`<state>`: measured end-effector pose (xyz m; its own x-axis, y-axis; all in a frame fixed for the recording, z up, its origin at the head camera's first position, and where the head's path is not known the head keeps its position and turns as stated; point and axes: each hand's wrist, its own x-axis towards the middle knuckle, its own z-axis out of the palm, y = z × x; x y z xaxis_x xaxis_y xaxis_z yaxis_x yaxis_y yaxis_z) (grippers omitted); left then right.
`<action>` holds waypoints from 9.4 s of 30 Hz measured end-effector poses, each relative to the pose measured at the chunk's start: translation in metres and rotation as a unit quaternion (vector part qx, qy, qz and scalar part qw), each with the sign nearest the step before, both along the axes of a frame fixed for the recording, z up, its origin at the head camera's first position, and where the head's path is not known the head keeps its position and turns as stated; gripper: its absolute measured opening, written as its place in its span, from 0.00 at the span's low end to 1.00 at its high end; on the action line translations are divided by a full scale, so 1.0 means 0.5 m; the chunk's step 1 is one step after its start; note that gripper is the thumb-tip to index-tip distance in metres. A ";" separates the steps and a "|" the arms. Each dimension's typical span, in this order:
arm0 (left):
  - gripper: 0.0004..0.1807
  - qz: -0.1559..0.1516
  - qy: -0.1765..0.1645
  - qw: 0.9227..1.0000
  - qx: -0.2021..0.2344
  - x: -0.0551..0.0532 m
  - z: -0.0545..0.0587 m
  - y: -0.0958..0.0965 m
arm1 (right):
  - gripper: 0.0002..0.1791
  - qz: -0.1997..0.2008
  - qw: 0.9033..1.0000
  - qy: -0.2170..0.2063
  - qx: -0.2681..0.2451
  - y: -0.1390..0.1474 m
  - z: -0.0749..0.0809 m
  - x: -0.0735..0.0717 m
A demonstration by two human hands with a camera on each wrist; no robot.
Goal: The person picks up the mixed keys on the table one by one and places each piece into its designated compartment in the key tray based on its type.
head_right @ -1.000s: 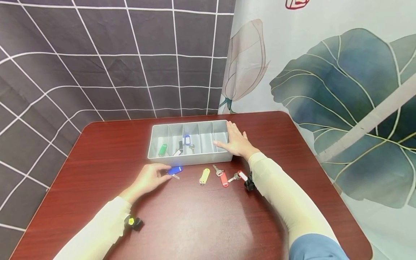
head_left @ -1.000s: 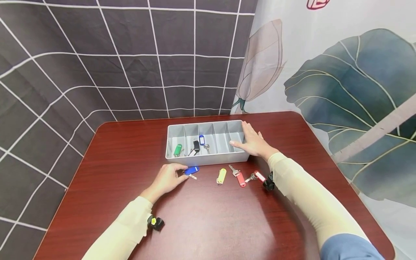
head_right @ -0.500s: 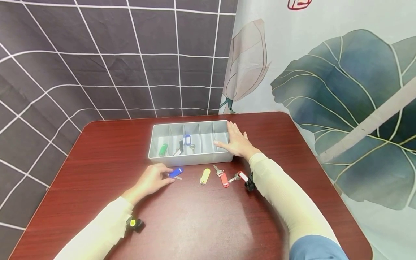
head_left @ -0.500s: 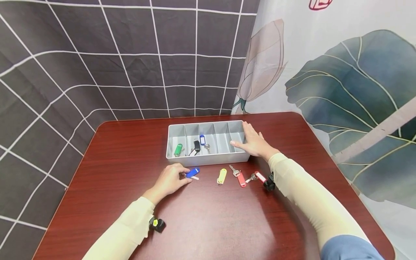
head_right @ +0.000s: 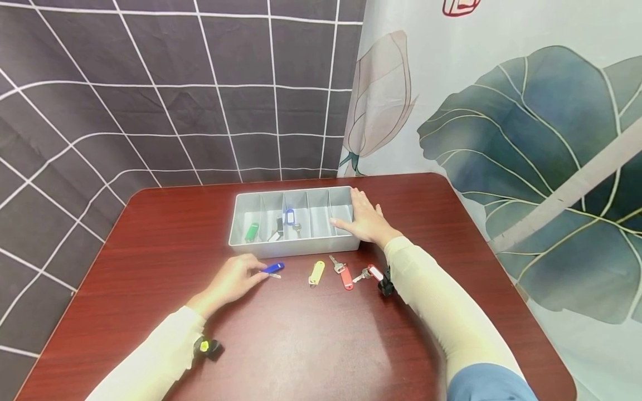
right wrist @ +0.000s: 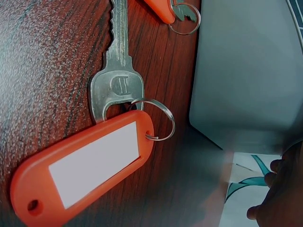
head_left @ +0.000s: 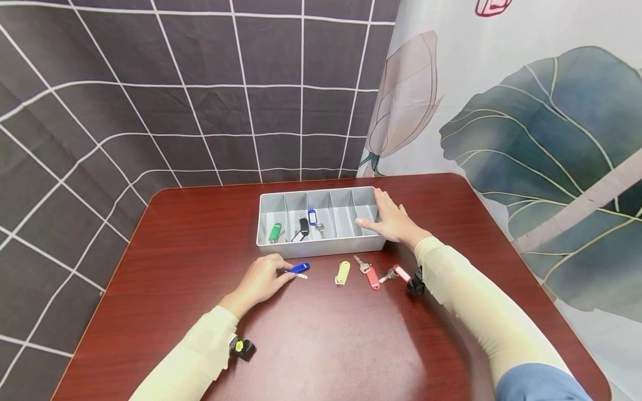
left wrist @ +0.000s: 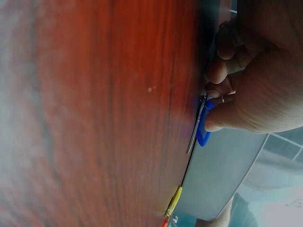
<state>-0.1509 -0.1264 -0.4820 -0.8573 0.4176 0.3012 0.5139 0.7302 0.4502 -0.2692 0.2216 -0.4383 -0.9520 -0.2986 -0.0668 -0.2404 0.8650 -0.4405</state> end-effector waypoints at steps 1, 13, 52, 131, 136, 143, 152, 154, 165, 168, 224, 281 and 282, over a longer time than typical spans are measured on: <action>0.08 -0.001 0.001 1.000 0.002 0.000 -0.001 -0.001 | 0.63 0.000 1.000 -0.001 0.001 0.000 0.001 0.000; 0.04 0.023 -0.016 0.999 0.024 0.000 -0.006 -0.004 | 0.65 0.003 1.000 0.002 0.001 0.000 -0.003 -0.002; 0.05 -0.005 -0.003 0.998 0.059 0.003 0.052 0.014 | 0.64 -0.001 1.000 0.004 -0.004 0.003 -0.002 -0.003; 0.08 0.067 -0.036 0.990 0.120 -0.210 0.125 0.109 | 0.64 -0.009 1.000 -0.013 -0.021 0.004 -0.004 0.003; 0.08 0.067 -0.033 0.991 0.110 -0.215 0.120 0.111 | 0.64 -0.006 1.000 -0.010 -0.018 0.005 -0.003 0.001; 0.07 0.067 -0.029 0.994 0.085 -0.215 0.122 0.115 | 0.63 -0.004 1.000 -0.010 -0.019 0.004 -0.002 0.002; 0.06 0.077 -0.042 0.995 0.056 -0.216 0.126 0.120 | 0.63 -0.001 1.000 -0.013 -0.020 0.006 -0.005 -0.001; 0.06 0.079 -0.041 0.995 0.049 -0.217 0.127 0.121 | 0.63 -0.001 1.000 -0.014 -0.024 0.006 -0.003 0.000; 0.06 0.094 -0.039 0.994 0.035 -0.219 0.128 0.128 | 0.63 -0.002 1.000 -0.009 -0.028 0.007 -0.006 0.000; 0.07 0.096 -0.030 0.994 0.036 -0.219 0.129 0.130 | 0.63 -0.003 1.000 -0.009 -0.028 0.009 -0.008 0.000; 0.65 0.180 -0.105 0.977 -0.042 -0.122 0.102 0.015 | 0.64 -0.006 1.000 -0.010 -0.016 0.002 -0.005 0.003; 0.74 0.254 -0.118 0.960 -0.016 -0.121 0.081 0.027 | 0.39 0.010 0.997 0.043 -0.070 0.166 0.005 0.139; 0.74 0.254 -0.117 0.960 -0.017 -0.121 0.080 0.027 | 0.39 0.011 0.996 0.043 -0.071 0.170 0.004 0.143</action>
<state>-0.2114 -0.1130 -0.4421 -0.9954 -0.0661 0.0694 -0.0247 0.8766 0.4806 -0.1976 0.3067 -0.4365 -0.9456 -0.3199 0.0587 -0.3003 0.7893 -0.5355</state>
